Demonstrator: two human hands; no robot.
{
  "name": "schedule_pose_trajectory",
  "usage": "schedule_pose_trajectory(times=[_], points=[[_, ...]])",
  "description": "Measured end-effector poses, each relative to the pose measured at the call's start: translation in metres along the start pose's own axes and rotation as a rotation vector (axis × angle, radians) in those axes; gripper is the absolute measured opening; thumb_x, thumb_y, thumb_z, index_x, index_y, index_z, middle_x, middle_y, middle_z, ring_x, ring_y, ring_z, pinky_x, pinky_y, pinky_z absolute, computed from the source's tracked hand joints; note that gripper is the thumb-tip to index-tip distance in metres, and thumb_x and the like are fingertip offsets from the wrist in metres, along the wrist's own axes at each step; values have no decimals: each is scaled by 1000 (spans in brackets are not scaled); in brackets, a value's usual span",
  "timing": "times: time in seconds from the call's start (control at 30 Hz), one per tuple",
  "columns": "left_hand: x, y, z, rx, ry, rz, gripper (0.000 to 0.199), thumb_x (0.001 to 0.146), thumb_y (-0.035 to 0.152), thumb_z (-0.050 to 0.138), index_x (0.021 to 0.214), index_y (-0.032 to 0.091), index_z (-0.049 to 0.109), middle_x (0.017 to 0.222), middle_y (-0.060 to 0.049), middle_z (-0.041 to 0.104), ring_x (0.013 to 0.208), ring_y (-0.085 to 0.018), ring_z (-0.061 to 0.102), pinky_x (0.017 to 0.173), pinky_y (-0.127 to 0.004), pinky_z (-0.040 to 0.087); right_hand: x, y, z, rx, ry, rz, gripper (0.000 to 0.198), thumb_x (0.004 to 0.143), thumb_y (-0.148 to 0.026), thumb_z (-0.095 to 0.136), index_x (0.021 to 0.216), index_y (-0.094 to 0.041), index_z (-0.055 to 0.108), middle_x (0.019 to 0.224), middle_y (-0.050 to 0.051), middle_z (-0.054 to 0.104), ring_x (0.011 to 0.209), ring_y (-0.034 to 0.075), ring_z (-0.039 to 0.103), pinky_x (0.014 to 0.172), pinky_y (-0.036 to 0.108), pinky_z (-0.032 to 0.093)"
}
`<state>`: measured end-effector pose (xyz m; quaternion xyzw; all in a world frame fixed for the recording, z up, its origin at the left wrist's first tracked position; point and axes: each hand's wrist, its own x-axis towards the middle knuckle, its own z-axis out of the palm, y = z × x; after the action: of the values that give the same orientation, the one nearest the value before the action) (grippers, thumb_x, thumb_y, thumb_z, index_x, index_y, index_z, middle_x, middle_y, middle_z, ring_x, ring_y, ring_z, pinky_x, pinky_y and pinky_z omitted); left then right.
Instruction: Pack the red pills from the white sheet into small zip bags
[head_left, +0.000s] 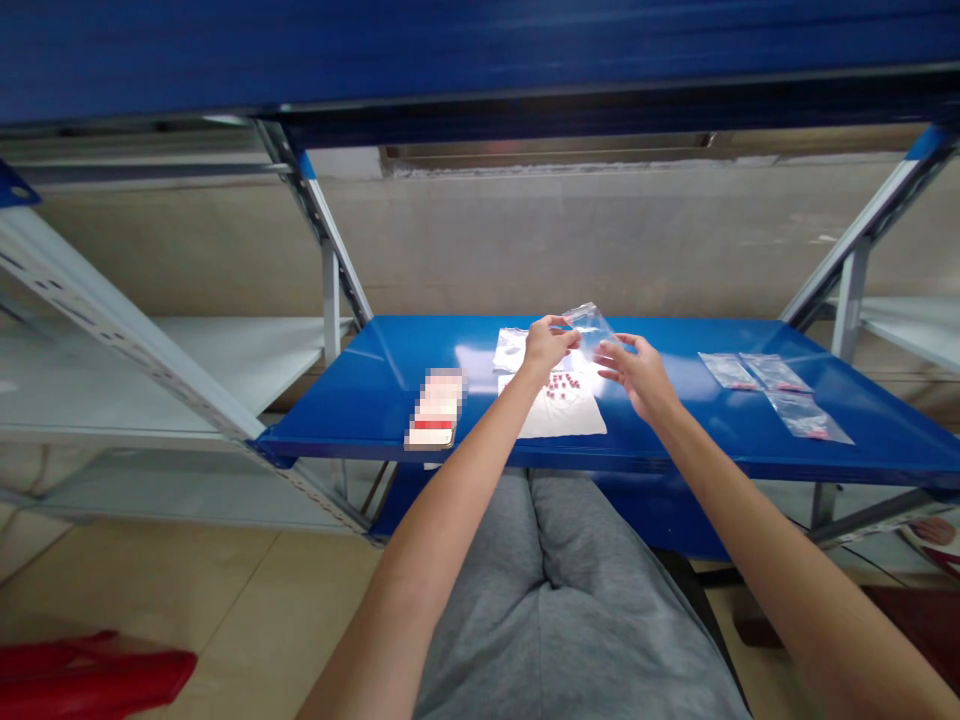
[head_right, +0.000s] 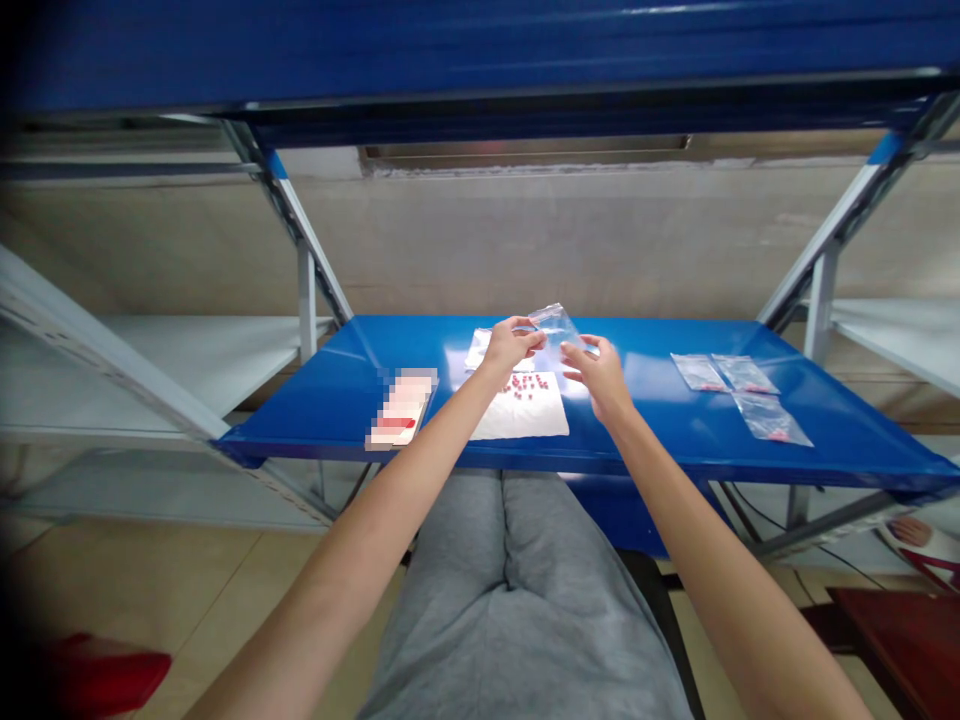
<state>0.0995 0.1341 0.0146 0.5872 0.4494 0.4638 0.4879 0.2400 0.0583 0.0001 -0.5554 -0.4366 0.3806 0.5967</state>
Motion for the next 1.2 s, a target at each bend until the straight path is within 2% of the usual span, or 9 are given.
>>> schedule_pose_trajectory(times=[0.1, 0.23, 0.33, 0.4, 0.53, 0.7, 0.83, 1.03, 1.2], points=[[20, -2, 7, 161, -58, 3, 22, 84, 8, 70, 105, 14, 67, 79, -3, 74, 70, -13, 70, 72, -25, 56, 26, 7, -11, -4, -8, 53, 43, 80, -39, 73, 115, -23, 54, 102, 7, 75, 91, 19, 74, 64, 22, 55], [40, -11, 15, 276, -69, -20, 25, 79, 3, 69, 102, 14, 69, 69, 1, 69, 69, -15, 69, 74, -27, 55, 56, 18, -14, -142, -21, 23, 49, 69, -23, 74, 114, -22, 54, 83, 1, 70, 73, 18, 72, 56, 21, 49], [49, -21, 18, 372, -19, -15, 34, 76, 1, 70, 106, 16, 68, 75, 0, 71, 79, -17, 70, 80, -28, 54, 72, 26, -10, -350, -19, -25, 56, 70, -18, 70, 123, -21, 53, 75, -1, 68, 68, 20, 71, 58, 25, 51], [52, -26, 19, 425, 23, -3, 38, 75, 0, 70, 109, 16, 66, 83, -2, 73, 86, -18, 70, 85, -29, 53, 80, 31, -6, -549, -18, -93, 58, 72, -17, 69, 128, -19, 55, 74, 0, 69, 71, 22, 72, 66, 30, 54], [53, -26, 21, 498, 92, 52, 38, 78, 3, 68, 112, 18, 66, 100, -5, 74, 98, -19, 69, 92, -29, 51, 91, 42, -1, -940, -18, -241, 51, 77, -20, 73, 128, -19, 64, 93, 8, 76, 91, 27, 73, 86, 35, 53], [50, -11, 24, 548, 99, 143, 28, 80, 2, 63, 100, 19, 71, 106, -6, 74, 105, -20, 67, 98, -28, 48, 93, 49, 0, -1179, -98, -233, 43, 88, -36, 71, 129, -24, 70, 116, 13, 75, 108, 30, 68, 90, 37, 51], [43, 5, 24, 537, 105, 204, 28, 83, 4, 58, 101, 18, 74, 100, -6, 74, 100, -18, 68, 94, -27, 49, 88, 50, 0, -1249, -126, -263, 36, 95, -44, 65, 125, -29, 77, 118, 15, 72, 113, 31, 65, 94, 39, 50], [26, 26, 21, 377, 237, 254, 26, 86, 9, 58, 104, 18, 75, 95, -5, 74, 92, -17, 69, 89, -27, 50, 84, 44, 3, -1190, -160, -323, 33, 97, -39, 63, 122, -25, 79, 113, 14, 74, 114, 29, 63, 95, 37, 49], [7, 32, 26, 310, 206, 288, 24, 86, 8, 58, 99, 20, 74, 99, -4, 75, 93, -16, 68, 89, -27, 51, 75, 29, -11, -1067, -57, -397, 33, 98, -32, 56, 119, -17, 77, 96, 12, 76, 95, 25, 68, 88, 34, 49]])
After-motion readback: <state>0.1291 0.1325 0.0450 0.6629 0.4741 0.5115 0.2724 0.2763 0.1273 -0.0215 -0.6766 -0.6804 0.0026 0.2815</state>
